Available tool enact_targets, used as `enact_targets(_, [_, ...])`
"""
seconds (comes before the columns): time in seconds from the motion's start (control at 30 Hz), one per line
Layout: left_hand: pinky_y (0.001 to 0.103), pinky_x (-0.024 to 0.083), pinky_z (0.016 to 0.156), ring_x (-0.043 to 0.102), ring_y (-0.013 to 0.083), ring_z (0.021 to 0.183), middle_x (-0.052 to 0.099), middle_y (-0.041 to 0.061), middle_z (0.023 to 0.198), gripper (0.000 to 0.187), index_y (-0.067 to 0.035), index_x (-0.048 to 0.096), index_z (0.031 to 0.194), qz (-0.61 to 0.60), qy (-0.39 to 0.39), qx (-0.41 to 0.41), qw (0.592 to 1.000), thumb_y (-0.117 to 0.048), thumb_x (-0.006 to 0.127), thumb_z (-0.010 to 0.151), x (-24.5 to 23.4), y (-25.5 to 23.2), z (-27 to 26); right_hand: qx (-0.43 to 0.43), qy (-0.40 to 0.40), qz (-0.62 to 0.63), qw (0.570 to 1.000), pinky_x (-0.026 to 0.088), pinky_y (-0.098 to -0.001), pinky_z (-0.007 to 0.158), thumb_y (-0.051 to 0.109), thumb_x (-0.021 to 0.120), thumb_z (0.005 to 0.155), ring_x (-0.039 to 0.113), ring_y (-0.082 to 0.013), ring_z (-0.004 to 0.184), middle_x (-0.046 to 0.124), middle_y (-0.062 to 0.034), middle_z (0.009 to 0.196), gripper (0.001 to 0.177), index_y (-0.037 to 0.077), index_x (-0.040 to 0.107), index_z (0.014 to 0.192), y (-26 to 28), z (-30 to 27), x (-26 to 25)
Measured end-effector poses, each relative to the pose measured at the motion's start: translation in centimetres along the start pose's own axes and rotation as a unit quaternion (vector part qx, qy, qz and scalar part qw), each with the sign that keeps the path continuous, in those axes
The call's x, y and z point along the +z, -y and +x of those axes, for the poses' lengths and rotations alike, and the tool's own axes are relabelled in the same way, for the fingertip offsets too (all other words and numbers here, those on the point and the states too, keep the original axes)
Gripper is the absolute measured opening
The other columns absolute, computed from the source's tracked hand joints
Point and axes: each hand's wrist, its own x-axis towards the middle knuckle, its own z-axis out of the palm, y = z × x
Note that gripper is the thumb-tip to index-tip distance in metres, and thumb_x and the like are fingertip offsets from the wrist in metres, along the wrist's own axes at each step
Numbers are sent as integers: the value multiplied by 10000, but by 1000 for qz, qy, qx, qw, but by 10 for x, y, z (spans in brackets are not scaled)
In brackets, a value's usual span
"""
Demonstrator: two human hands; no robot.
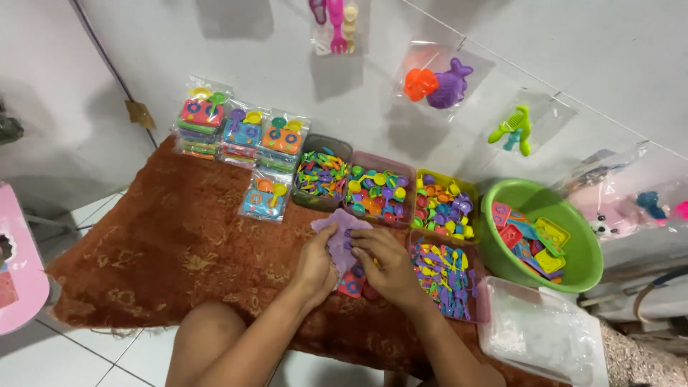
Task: Using a piece of cleaning putty to remove debris from small plastic toy shapes and letters one by one.
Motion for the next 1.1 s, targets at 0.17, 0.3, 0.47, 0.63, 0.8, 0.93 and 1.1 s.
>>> enact_targets(0.17, [454,617,761,717,289,829,723,191,959,345,20,668,1049,30,12,-6,999,-316,667,969,22,20,9,-27,-17,-39,999,586,-471,801,24,654,945,728,-390,915,758,-152,1032,156,37,754,1064,8,1,-24])
enact_targets(0.3, [493,603,822,717,328,890,732,236,1044,431,52,672,1119,69,20,-10,997,-350,661,961,41,34,24,-37,-21,-100,994,587,-470,808,-2,690,888,726,-376,914,750,-138,1000,167,60,761,1027,-12,-2,-48])
enact_targets(0.47, [426,536,893,654,278,975,696,178,1129,408,23,633,1206,83,80,-35,993,-324,526,1020,39,40,36,-23,1,-158,987,550,-413,829,5,689,806,679,-318,908,716,-104,1021,198,48,728,995,-1,-1,-52])
enact_targets(0.63, [361,486,931,636,257,1040,702,143,1220,427,-5,631,1256,42,104,-80,990,-294,396,1047,33,36,30,10,42,-244,969,519,-359,837,18,690,746,637,-259,902,700,-59,1038,218,27,687,964,-5,7,-59])
enact_targets(0.8, [373,410,1087,568,251,1209,630,179,1346,492,6,562,1384,121,37,-67,990,-298,370,1048,38,23,15,-22,40,-188,981,540,-388,815,39,678,750,679,-315,898,723,-122,1076,317,14,702,1065,-7,-4,-26])
enact_targets(0.93, [342,412,1029,570,241,1095,665,146,1255,383,-23,635,1231,75,66,-43,994,-267,428,1021,26,23,23,-49,80,-217,972,509,-400,862,72,691,764,639,-321,965,679,-134,1112,296,-2,690,1051,1,2,-26])
enact_targets(1.1, [396,502,949,640,289,1029,685,187,1209,421,54,585,1217,42,120,-80,989,-264,351,1071,21,26,24,-3,39,-256,966,500,-372,877,7,671,761,634,-274,964,683,-71,1110,259,28,655,1019,-7,6,-41])
